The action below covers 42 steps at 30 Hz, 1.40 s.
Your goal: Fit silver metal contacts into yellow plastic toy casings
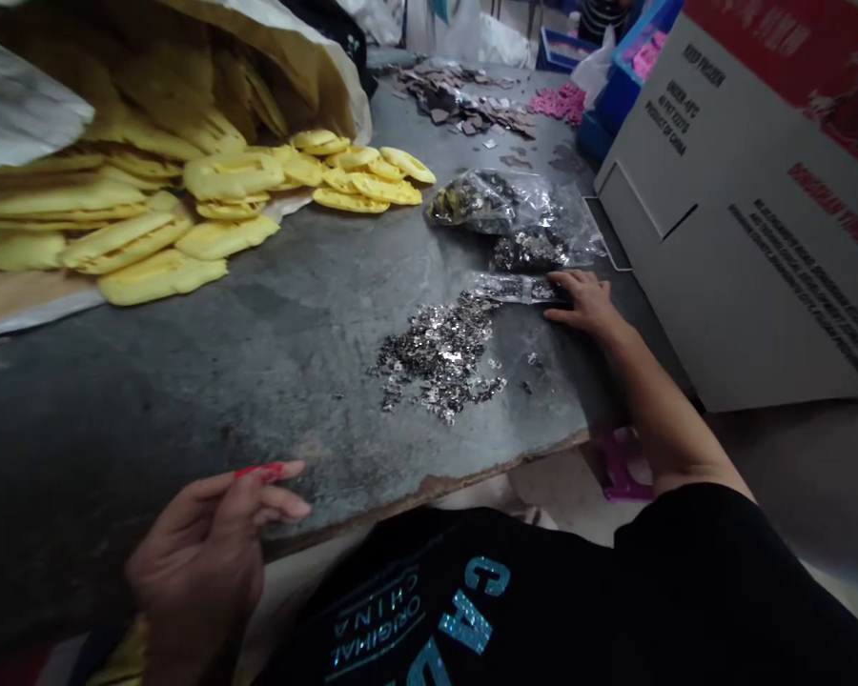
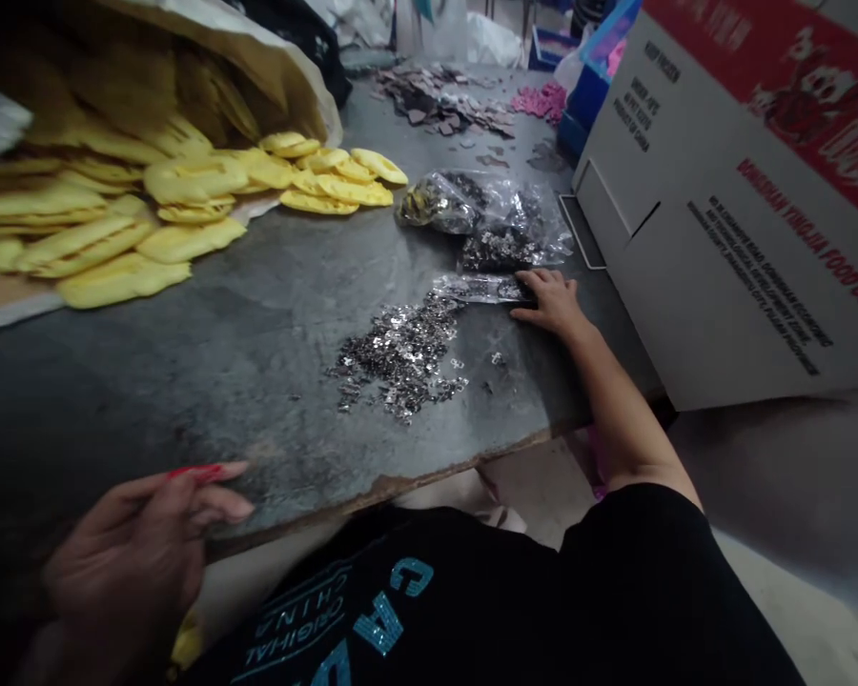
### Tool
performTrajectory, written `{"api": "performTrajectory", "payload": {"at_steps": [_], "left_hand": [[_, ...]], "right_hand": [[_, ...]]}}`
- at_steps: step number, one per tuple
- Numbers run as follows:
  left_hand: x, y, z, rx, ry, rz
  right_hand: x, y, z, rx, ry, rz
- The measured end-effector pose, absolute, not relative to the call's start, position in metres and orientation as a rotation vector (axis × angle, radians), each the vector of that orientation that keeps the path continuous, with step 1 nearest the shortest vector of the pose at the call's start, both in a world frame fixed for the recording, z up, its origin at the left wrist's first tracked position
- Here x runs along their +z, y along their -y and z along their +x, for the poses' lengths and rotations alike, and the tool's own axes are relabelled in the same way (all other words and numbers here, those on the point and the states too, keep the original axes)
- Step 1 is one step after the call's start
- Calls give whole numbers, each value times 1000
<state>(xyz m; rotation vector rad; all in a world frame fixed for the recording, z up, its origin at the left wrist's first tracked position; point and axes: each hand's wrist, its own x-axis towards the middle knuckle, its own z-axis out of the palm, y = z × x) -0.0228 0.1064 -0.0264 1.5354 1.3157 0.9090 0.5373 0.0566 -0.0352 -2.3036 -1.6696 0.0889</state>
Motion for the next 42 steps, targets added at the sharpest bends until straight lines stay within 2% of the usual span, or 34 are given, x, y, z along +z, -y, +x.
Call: {"api": "performTrajectory", "payload": {"at_steps": [3,9,18,22,28,33,37,42], "left_hand": [[-24,-101,-6,977,-1306,1306],[-30,-100,-5,897,-1311,1363],[-32,-105,0,855,-1244,1511],[-21,-126,44,809,-1064,1736],[2,-194,162,689,-770,2227],[7,-238,243,595,-564,2408],[16,-250,269,620,-494,2419],[48,-244,263,775,-407,2354]], "right_hand": [[-32,-76,538,113,1783,-2329],[-27,-87,537,85,1958,-2266],[-39,-79,541,13,1873,-2165],[-42,-76,544,16,1832,-2123],[-45,-78,547,47,1811,-2074],[-46,-80,549,83,1792,-2014],[-44,-81,556,142,1787,-1938],[-36,-82,557,238,1699,-1706]]}}
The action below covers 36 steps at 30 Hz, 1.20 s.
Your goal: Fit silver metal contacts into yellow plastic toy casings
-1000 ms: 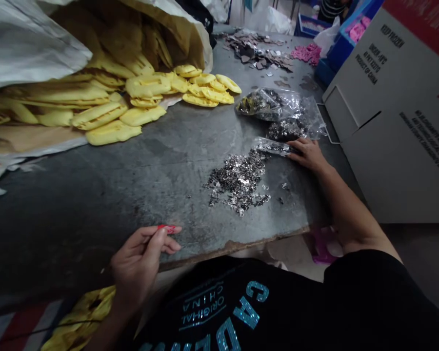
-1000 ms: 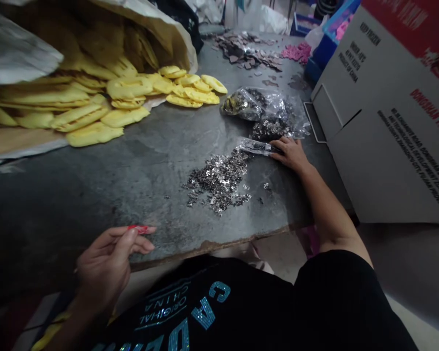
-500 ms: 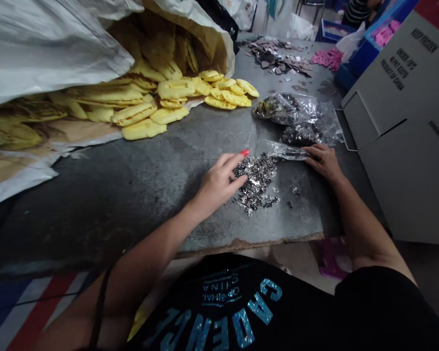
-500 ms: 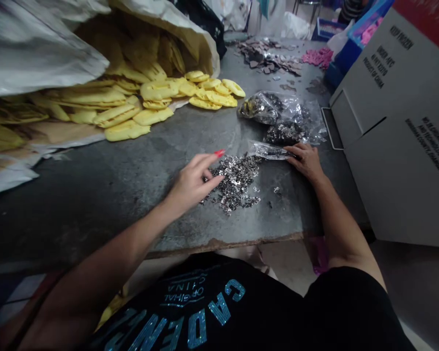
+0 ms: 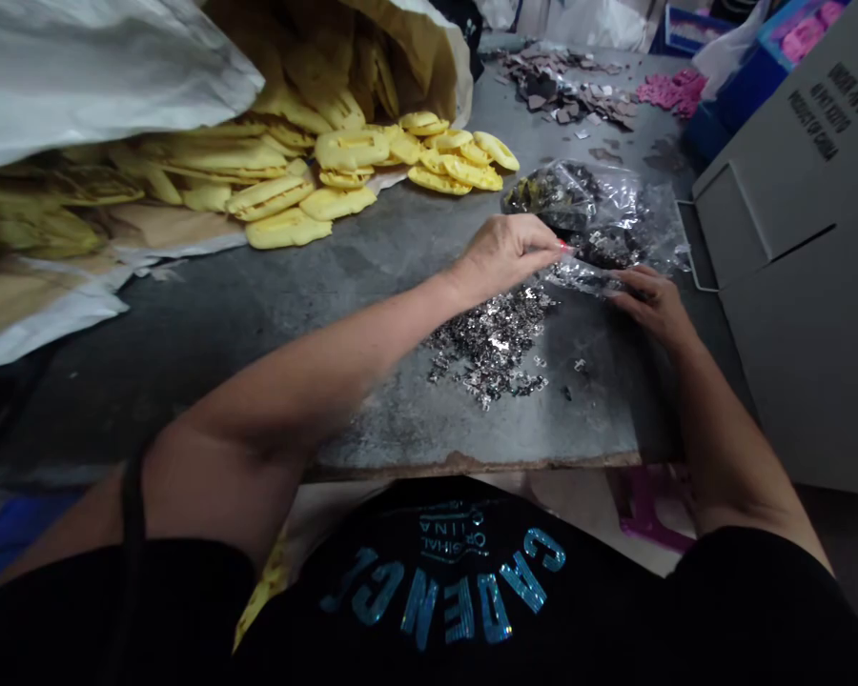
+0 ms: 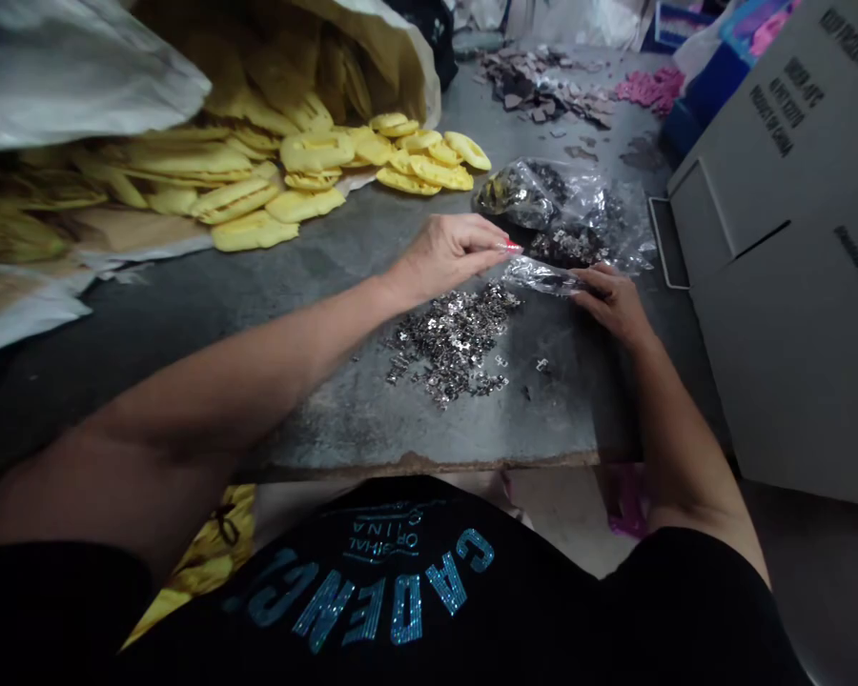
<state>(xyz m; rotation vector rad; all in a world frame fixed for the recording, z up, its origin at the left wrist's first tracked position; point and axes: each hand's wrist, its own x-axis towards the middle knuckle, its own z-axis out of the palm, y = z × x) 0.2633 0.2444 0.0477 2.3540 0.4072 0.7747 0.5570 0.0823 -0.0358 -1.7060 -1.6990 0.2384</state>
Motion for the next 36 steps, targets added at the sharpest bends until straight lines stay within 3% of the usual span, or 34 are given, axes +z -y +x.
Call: {"api": "performTrajectory", "payload": {"at_steps": [5,10,17,27,36], "left_hand": [[80,-227,220,729,-559,2369],[82,-205,150,873,-598,2200],[50,-183,76,943,-726,2104],[-29,-158,42,1153,-787,2044],[-47,-147,39,1257,-860,1947]], "right_hand": [[-9,-86,528,301,1763,-1556],[22,-91,482,369,1921,-1494],[48,-114,423,244,2286,-1524],[69,-137,370,-8,2694,-1691],[124,-150,324,-476,3062,-1648]]}}
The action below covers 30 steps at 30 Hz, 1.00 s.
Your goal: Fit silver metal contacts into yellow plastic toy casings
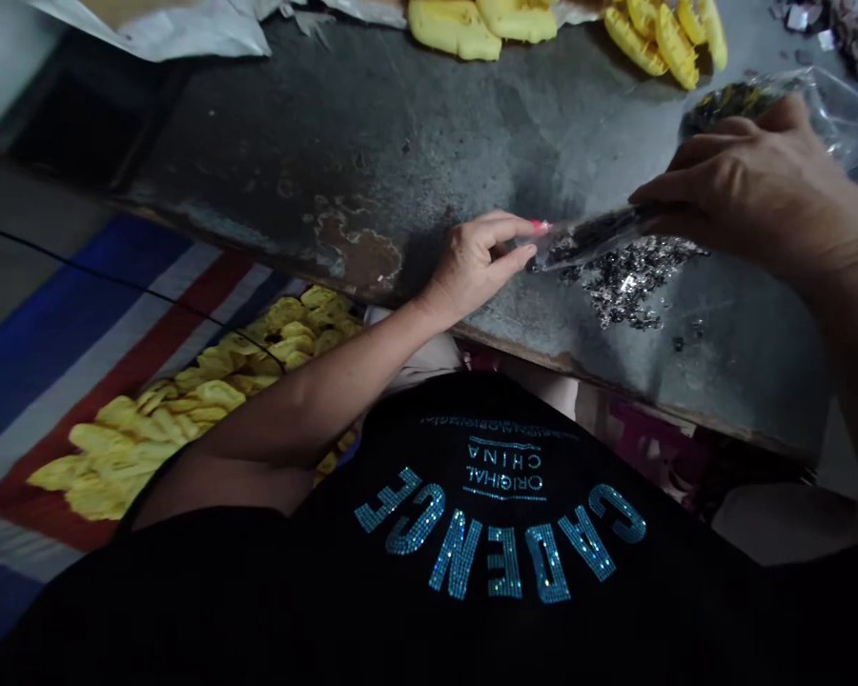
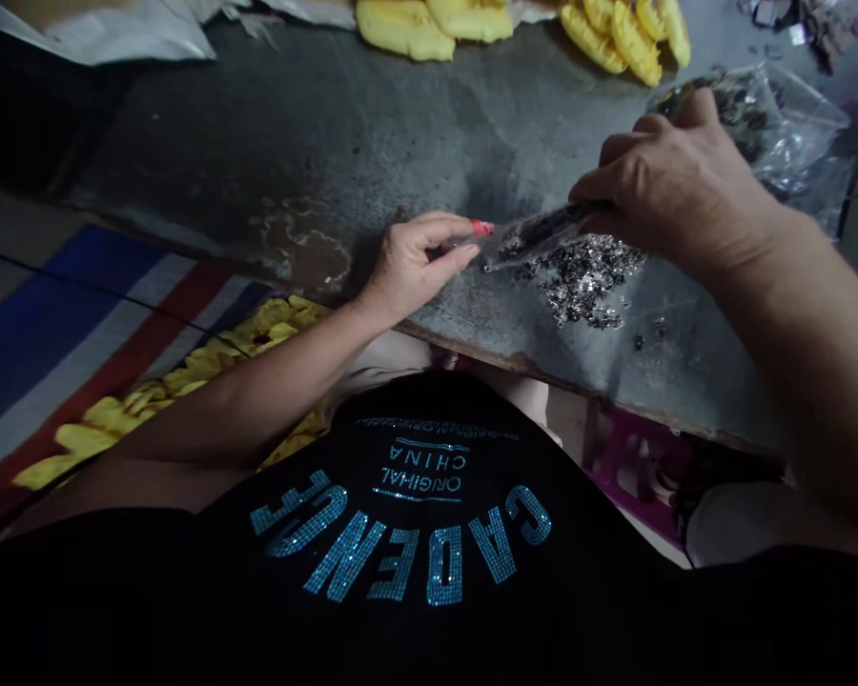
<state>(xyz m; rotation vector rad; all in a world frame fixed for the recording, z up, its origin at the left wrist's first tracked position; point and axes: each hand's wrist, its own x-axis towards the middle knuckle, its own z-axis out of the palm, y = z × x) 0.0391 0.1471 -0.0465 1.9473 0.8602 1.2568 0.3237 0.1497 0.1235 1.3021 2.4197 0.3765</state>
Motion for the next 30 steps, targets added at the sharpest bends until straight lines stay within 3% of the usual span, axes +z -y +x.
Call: {"api": "performTrajectory", "payload": {"at_steps": [5,19,30], "left_hand": [[-47,-145,40,1272,-888,1898],[-48,-147,40,1400,-758,1891],[-44,-142,37,1228,-957,1930]], "right_hand": [[144,-152,303,523,-2408,1166],[165,-158,307,476,-2431,1166],[160,-141,284,471,-2457,1229]]}}
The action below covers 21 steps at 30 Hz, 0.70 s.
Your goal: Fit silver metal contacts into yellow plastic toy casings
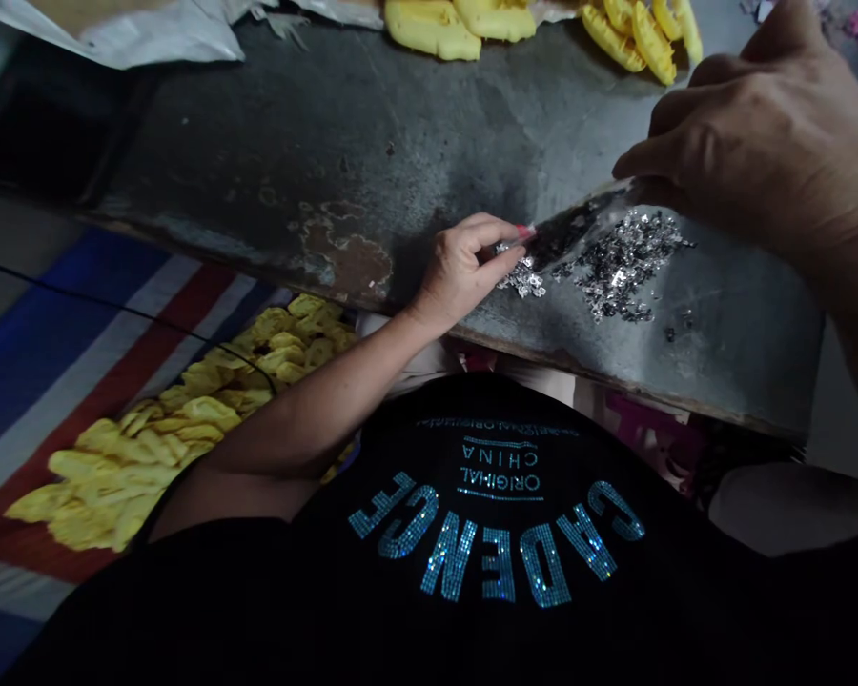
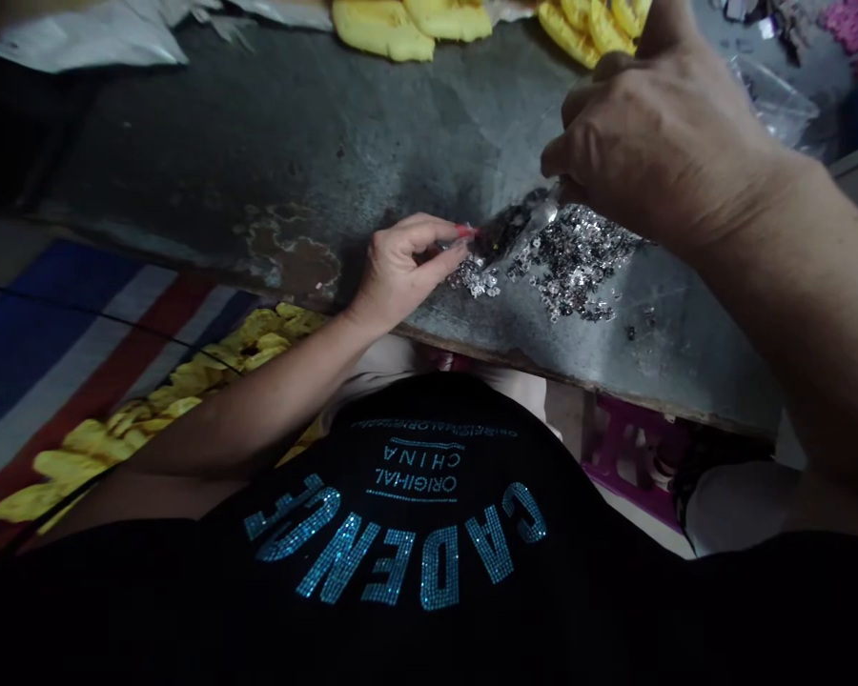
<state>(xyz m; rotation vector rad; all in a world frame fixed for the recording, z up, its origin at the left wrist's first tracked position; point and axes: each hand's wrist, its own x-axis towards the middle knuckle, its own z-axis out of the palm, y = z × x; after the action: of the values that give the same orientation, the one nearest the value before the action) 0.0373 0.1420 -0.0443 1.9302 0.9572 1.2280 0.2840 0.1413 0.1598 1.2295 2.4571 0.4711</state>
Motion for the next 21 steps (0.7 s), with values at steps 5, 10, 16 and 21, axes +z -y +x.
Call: {"api": "performTrajectory", "payload": {"at_steps": [5,10,16,21], "left_hand": [[-47,-144,37,1246,-1019,1981],[-48,-144,38,1231,-1038,2029],[-47,-145,41,1249,-1036,2025],[-49,-146,42,1276,-1015,1984]], "right_hand": [[164,-134,282,543,-2428,1216],[164,-125,267,688,-2327,1108],[162,-126,270,717,-2299,1119],[164,-126,277,621,-2328,1207]]}}
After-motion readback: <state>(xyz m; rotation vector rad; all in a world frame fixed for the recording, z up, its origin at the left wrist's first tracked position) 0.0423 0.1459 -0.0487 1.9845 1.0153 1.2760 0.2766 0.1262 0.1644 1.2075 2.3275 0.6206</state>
